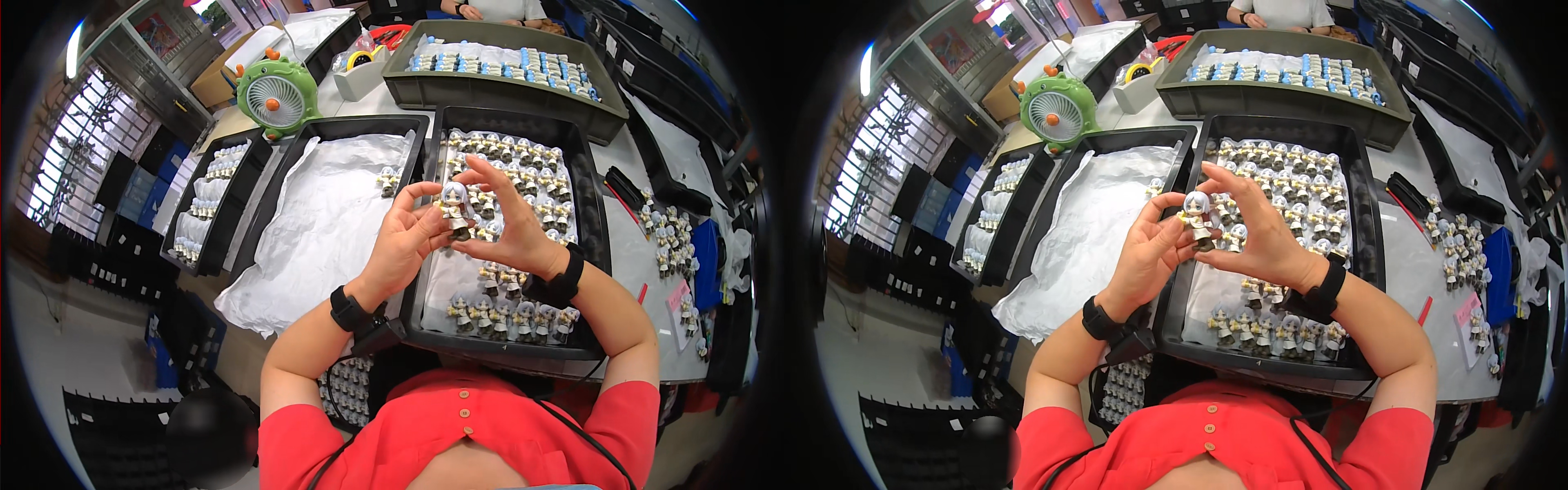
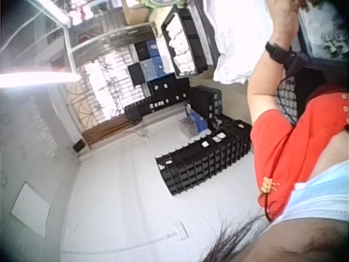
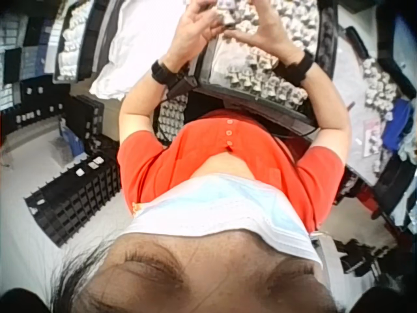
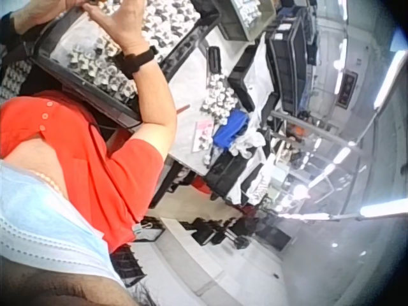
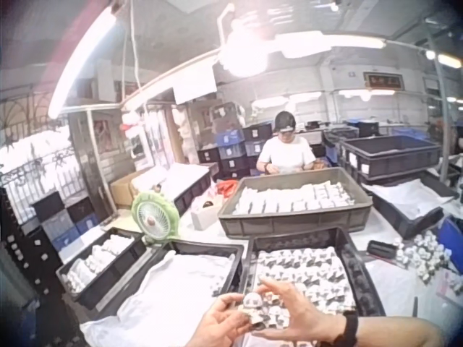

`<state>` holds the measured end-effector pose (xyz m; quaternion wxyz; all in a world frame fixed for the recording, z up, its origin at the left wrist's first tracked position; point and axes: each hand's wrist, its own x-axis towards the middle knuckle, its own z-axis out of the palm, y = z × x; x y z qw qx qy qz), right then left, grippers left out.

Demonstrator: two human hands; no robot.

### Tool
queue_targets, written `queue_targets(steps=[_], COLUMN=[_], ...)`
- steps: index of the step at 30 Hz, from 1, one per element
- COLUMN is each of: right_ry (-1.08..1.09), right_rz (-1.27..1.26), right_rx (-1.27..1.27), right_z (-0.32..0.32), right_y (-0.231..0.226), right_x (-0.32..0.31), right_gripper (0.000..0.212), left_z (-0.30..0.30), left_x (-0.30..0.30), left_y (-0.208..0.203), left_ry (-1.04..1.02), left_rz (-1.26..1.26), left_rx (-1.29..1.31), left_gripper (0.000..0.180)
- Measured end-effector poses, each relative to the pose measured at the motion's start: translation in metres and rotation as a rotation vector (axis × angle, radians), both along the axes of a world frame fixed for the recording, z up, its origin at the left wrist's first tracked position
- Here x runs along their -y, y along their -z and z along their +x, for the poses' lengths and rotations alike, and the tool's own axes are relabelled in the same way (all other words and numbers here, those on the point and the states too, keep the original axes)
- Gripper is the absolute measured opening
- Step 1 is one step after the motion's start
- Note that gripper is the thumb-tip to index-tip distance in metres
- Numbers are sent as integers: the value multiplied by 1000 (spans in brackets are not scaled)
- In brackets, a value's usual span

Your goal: The person picks small cylindrical components from a tray and places them into a black bin lined with white tissue paper. They use a small tool to adjust or mark each component before arranging them in rows within the bin.

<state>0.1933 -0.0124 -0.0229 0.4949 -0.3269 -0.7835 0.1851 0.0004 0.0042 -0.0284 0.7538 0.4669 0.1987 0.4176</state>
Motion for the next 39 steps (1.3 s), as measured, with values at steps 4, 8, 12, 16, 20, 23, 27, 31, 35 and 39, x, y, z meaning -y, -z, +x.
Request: queue_targets(steps=[4, 8, 12, 16, 20, 23, 27, 31, 35, 39], right_ry=[-10, -25, -20, 8, 80, 109, 100, 27, 12, -35], right_rz=[-3, -53, -54, 56, 178, 261, 346, 222, 214, 3], right_rx=[-2, -10, 8, 5, 119, 214, 276, 159, 122, 50], right_z=[1, 0, 1, -2, -3, -5, -14, -15, -13, -12], right_y=[3, 2, 3, 5, 0, 2, 6, 12, 16, 14], right_x=[-1, 0, 0, -3, -3, -3, 4, 4, 6, 7], right_gripper=[94, 94, 96, 94, 89, 86, 86, 90, 92, 85], left_z=[4, 1, 2, 5, 7, 12, 10, 11, 8, 7], left_x=[2, 0, 0, 3, 5, 8, 13, 13, 12, 12], left_y=[-2, 2, 3, 3, 3, 4, 5, 0, -4, -11], left_ry=[-2, 0, 39, -4, -99, -117, -93, -8, 82, 133], left_rz=[-31, -6, -13, -35, 42, 143, 220, 145, 71, -34], left_rx=[49, 24, 53, -16, -135, -192, -334, -203, -9, 42], left_gripper=[33, 30, 27, 30, 37, 43, 51, 60, 74, 80])
